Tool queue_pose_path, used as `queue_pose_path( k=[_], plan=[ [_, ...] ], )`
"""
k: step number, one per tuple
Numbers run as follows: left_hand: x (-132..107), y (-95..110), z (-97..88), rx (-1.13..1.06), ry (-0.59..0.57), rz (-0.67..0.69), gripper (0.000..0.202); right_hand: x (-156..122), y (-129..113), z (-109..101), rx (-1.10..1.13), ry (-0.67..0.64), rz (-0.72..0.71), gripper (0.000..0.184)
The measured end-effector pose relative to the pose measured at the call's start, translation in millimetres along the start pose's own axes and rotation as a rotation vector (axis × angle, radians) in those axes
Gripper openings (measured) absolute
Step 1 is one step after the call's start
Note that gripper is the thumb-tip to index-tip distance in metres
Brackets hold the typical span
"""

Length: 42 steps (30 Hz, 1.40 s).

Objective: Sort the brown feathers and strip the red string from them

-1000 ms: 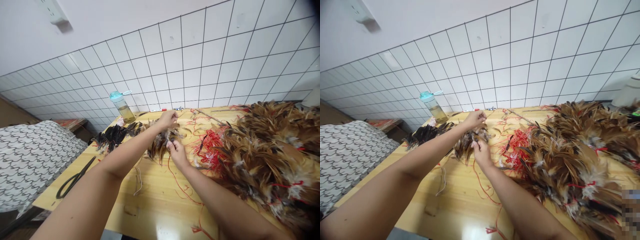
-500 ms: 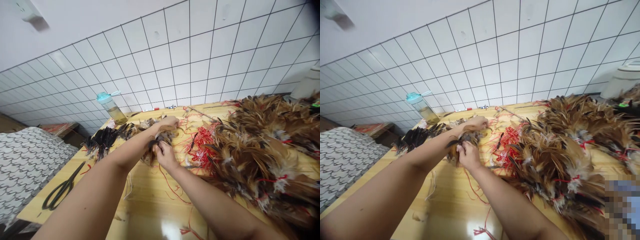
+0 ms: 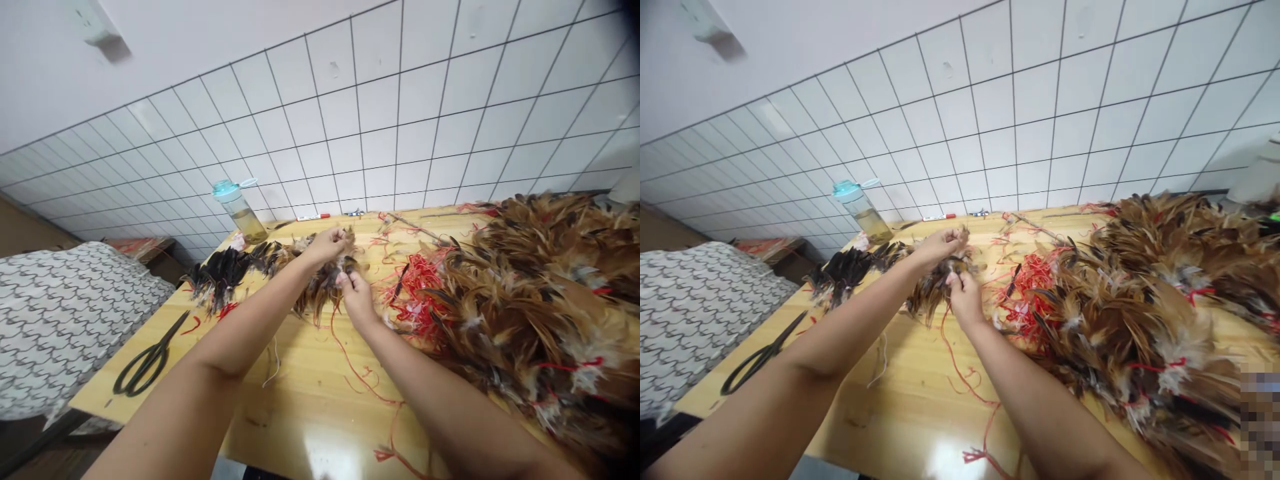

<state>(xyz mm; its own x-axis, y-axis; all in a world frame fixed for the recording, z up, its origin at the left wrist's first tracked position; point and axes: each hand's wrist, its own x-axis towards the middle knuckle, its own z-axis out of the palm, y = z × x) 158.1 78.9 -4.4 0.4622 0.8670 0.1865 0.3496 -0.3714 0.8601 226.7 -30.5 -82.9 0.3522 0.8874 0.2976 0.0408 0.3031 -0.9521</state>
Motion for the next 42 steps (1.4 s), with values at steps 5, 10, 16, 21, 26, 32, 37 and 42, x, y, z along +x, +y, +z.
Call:
queue_pose_path(
  k=[5,10,16,21,26,32,37,42],
  plan=[
    [-58,-4,-14.4,-0.372,0.031,-0.16,0.023,5,-1,-6,0.015,0.006,0.043,0.032],
    [-103,-6,-21.6,-0.368,0.136,-0.141,0.022,5,-2,-7,-0.04,-0.03,0.05,0.034],
    [-117,-7,-21.9,-0.341,0.18,-0.112,0.019,2,0,-5,-0.079,-0.083,0.037,0.031],
    [-116,-16,-15.4,-0.304,0.125,-0.076,0.017,-2,2,-4,-0.139,-0.148,-0.038,0.025],
    [-119,-15,-12.3,-0.362,0.159,-0.053,0.016,-5,2,-4,-0.221,-0.165,-0.082,0.028],
    [-123,-12,-9.6,-0.354,0.169,-0.062,0.018,-7,4,-2,-0.158,-0.242,-0.094,0.02],
    [-128,-11,-8.9,-0.331,0.188,-0.08,0.018,-11,-7,-2,-0.071,-0.279,-0.057,0.02],
    [-137,-11,-10.8,-0.379,0.199,-0.101,0.019,-13,-14,-2,-0.098,-0.336,-0.073,0.024]
  ],
)
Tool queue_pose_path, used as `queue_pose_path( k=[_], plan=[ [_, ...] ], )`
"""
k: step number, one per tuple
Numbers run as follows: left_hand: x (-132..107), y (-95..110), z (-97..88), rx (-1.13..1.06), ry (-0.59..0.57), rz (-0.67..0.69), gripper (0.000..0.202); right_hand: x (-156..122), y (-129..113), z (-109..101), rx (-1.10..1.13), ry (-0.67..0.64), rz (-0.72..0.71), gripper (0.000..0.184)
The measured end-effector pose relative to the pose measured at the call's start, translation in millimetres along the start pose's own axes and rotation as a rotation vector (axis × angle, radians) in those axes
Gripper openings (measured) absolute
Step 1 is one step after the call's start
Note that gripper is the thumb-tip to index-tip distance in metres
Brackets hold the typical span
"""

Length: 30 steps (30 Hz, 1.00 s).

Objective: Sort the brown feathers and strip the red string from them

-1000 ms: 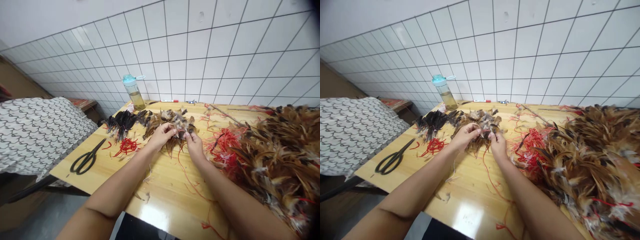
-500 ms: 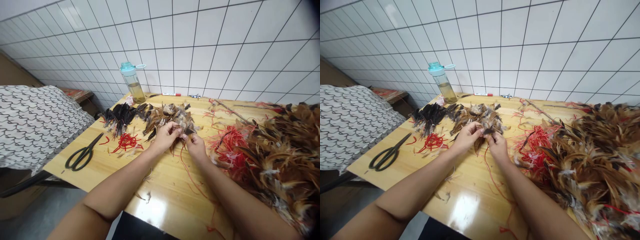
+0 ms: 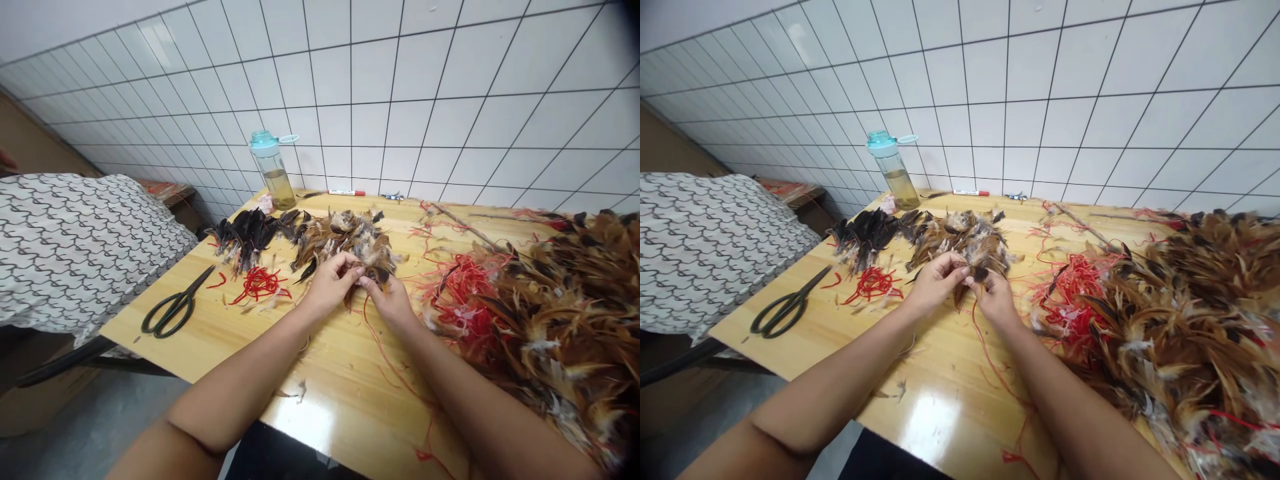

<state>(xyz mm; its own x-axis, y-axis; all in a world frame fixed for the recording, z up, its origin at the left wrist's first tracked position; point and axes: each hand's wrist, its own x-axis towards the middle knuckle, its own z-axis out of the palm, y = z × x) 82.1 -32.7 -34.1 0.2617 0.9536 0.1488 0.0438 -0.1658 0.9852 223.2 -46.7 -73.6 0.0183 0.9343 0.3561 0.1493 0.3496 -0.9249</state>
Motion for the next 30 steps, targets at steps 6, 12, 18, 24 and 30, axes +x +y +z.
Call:
queue_pose_path(
  k=[6,12,18,24,30],
  plan=[
    [0,2,-7.3,-0.022,-0.039,-0.006,0.028,-2,12,4,-0.035,-0.031,0.0,0.026],
    [-2,-4,-17.7,0.152,-0.158,0.047,0.024,-8,3,9,-0.095,-0.065,-0.076,0.026],
    [-6,2,-16.7,0.061,-0.137,-0.003,0.025,-13,-4,12,-0.185,-0.105,-0.139,0.023],
    [-4,4,-16.9,-0.061,-0.08,-0.024,0.029,-11,-1,12,-0.135,-0.113,-0.033,0.027],
    [-4,2,-12.6,-0.313,-0.07,-0.128,0.035,-9,0,14,0.099,-0.148,0.109,0.022]
  ],
)
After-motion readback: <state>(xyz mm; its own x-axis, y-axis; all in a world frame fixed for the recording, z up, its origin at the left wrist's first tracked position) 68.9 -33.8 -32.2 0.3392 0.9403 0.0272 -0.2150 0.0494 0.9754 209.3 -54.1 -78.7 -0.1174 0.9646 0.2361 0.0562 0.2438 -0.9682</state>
